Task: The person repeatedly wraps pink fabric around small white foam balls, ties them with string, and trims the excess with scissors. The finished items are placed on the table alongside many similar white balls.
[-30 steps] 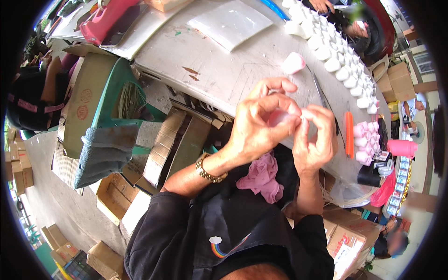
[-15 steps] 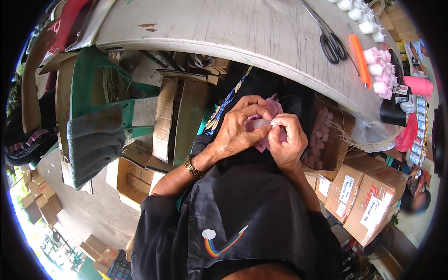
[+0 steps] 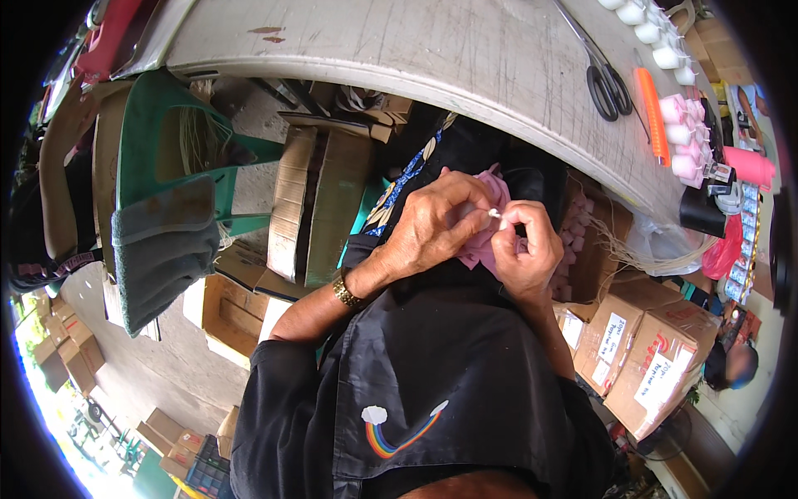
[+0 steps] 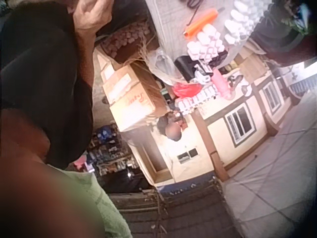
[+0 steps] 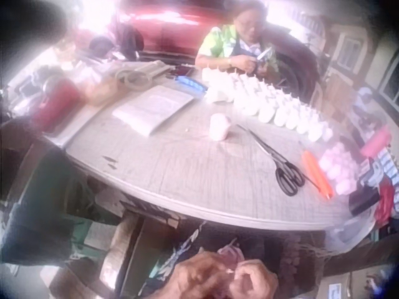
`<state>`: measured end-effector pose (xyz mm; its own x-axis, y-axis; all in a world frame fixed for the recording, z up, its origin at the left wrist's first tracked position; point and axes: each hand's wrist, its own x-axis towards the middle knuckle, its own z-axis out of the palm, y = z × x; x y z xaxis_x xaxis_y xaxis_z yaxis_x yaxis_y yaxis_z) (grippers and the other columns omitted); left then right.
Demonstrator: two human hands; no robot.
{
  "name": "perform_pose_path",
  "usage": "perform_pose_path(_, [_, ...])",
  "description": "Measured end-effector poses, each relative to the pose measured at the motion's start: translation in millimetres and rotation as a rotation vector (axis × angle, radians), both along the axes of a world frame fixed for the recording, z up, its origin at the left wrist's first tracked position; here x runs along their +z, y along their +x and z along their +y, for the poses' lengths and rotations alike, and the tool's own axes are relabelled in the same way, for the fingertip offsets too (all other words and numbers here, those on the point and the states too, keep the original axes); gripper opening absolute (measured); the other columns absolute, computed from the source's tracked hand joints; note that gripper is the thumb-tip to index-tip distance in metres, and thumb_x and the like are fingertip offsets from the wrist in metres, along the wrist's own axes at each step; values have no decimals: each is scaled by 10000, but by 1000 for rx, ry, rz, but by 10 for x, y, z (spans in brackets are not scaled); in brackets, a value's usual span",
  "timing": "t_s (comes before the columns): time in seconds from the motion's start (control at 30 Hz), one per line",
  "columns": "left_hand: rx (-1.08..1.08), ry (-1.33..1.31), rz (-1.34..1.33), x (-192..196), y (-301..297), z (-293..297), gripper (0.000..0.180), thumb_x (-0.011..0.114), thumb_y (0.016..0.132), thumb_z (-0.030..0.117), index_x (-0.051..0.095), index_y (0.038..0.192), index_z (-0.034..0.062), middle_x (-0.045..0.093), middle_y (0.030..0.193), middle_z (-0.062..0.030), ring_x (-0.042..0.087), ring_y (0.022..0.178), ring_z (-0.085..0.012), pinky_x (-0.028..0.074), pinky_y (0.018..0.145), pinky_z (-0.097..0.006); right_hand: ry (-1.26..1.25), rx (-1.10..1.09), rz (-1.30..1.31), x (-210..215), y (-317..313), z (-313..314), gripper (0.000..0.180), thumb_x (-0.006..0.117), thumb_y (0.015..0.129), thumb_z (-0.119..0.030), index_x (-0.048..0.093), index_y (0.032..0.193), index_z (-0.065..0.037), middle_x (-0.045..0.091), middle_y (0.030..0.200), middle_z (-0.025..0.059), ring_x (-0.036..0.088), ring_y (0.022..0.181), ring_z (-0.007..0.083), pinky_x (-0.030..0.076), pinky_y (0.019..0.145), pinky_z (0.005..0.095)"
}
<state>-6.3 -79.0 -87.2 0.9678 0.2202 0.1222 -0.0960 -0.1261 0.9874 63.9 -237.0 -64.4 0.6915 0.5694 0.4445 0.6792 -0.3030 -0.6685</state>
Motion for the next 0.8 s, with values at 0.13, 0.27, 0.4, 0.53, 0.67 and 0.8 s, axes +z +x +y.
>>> perform_pose_path(0.13, [4,-97,33,-19,-6,58,118,691,850,60,660,947,0,662,1037,-106,637,1013,-216,483,916,-344,58,71,136,50,25,-1,202,619,759,110,589,927,2,637,894,126,652,727,215,534,656,305])
perform_pose_path(0.27, [2,-155,27,-42,-9,64,107,683,866,56,669,956,-1,657,1063,-108,631,1019,-208,485,913,-336,-5,132,210,64,45,41,236,647,823,92,635,1044,10,647,1006,134,664,868,202,537,759,290])
perform_pose_path(0.4, [2,-165,-1,-45,-18,44,113,699,862,65,673,955,8,656,1061,-105,631,1025,-210,485,912,-332,42,72,305,59,-2,73,233,664,820,82,635,1040,12,652,1006,127,660,866,193,530,765,289])
perform_pose_path(0.53, [26,-91,-11,-40,-26,43,112,714,850,71,671,936,14,656,1052,-100,634,1021,-216,488,899,-337,74,56,326,33,-13,96,190,679,816,71,620,988,13,648,958,115,645,823,173,520,747,280])
perform_pose_path(0.67, [39,-17,-18,-47,-28,50,119,729,831,73,664,913,15,656,1044,-98,639,1007,-224,494,877,-341,21,69,336,41,4,87,142,667,821,67,595,930,11,634,896,104,628,789,153,515,719,278])
perform_pose_path(0.8, [53,18,-25,-59,-20,32,124,726,827,74,661,914,14,654,1033,-100,641,995,-226,497,862,-341,10,31,363,69,-5,91,136,643,822,77,595,922,-1,636,874,91,632,778,153,517,695,277])
